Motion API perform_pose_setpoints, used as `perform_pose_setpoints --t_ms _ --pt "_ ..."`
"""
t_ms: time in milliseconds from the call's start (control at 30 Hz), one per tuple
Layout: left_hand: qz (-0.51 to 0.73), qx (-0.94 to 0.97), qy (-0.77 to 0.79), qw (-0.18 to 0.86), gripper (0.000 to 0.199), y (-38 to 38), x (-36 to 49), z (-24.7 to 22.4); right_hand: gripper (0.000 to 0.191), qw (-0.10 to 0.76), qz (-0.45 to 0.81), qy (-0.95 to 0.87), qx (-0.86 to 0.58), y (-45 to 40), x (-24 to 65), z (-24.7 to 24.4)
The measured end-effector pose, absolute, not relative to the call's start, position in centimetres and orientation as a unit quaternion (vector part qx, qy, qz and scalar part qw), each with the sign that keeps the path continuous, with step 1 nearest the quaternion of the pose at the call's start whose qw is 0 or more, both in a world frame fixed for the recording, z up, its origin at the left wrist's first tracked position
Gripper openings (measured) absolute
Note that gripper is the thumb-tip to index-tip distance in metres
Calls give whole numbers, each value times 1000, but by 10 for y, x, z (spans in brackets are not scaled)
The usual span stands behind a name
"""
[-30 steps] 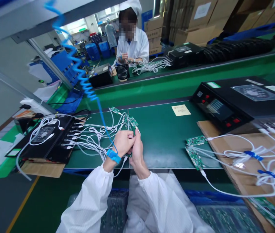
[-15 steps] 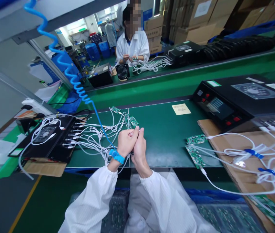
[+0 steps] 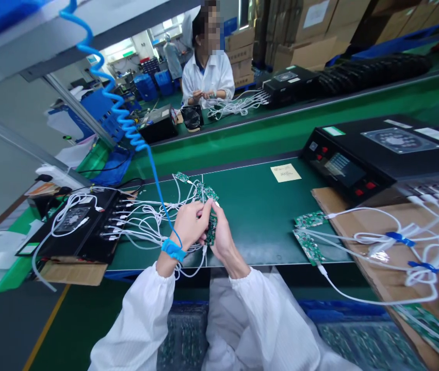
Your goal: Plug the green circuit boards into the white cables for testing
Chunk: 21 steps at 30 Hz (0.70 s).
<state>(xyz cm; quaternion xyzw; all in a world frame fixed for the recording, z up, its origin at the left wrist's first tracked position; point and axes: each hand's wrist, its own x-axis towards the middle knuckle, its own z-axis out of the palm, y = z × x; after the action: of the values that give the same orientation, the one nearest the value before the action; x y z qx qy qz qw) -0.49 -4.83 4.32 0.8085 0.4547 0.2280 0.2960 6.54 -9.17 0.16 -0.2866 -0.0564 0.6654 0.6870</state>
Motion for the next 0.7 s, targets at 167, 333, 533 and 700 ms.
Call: perform_pose_setpoints --t_ms 167,333,533,700 --pt "318 790 448 272 56 -54 5 32 41 692 633 49 -342 -89 56 5" --pt "344 712 493 364 58 -64 17 20 36 716 611 118 -316 -91 59 11" --pt "305 687 481 451 55 -66 10 34 43 745 632 95 -190 -93 75 12" --pt "209 813 436 324 41 -63 -18 38 44 784 597 95 -138 -88 90 17"
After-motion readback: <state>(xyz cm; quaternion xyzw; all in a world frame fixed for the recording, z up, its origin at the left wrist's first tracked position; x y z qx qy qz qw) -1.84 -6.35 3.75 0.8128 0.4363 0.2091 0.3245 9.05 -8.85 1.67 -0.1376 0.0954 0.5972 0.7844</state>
